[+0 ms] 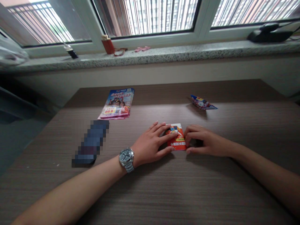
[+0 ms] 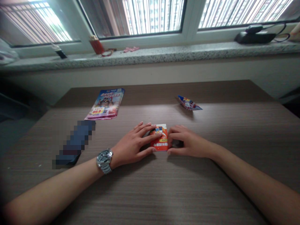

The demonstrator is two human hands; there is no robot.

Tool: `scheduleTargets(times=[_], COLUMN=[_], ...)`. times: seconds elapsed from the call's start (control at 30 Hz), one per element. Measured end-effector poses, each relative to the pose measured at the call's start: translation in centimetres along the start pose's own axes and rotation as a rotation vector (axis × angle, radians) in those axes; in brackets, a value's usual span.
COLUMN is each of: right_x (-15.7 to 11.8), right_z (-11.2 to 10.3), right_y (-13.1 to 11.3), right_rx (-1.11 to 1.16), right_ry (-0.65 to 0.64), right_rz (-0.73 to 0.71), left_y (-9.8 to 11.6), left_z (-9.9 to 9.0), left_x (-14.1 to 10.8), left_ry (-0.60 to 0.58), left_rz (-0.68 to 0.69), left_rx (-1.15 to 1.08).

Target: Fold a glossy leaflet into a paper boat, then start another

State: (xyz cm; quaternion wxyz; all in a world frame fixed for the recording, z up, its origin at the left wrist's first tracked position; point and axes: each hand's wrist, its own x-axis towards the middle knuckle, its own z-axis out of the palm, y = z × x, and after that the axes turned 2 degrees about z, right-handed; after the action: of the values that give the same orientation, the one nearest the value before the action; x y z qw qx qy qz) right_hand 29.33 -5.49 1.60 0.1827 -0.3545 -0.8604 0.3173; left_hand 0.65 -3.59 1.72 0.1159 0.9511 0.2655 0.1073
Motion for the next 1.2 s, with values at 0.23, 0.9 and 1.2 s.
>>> scheduleTargets(times=[0.23,0.9,1.2], right_x=[-0.2,0.0,0.0], right_z=[0.8,1.5,1.6], right_y=[0.5,0.6,0.5], right_rx=[-0.068,-0.12,-0.173], right_ry=[0.241,0.159,0.19], right_rz=[-0.033,-0.069,-0.096], left_y=[-0.1,-0.7,-0.8], left_z=[-0.1,-0.2,-0.4], left_x=[-0.2,-0.2,-0.2], left_ry=[0.075,0.081,0.096], left_rz=[-0.094,-0.016,-0.004], left_rx=[0.125,0.015,0.003])
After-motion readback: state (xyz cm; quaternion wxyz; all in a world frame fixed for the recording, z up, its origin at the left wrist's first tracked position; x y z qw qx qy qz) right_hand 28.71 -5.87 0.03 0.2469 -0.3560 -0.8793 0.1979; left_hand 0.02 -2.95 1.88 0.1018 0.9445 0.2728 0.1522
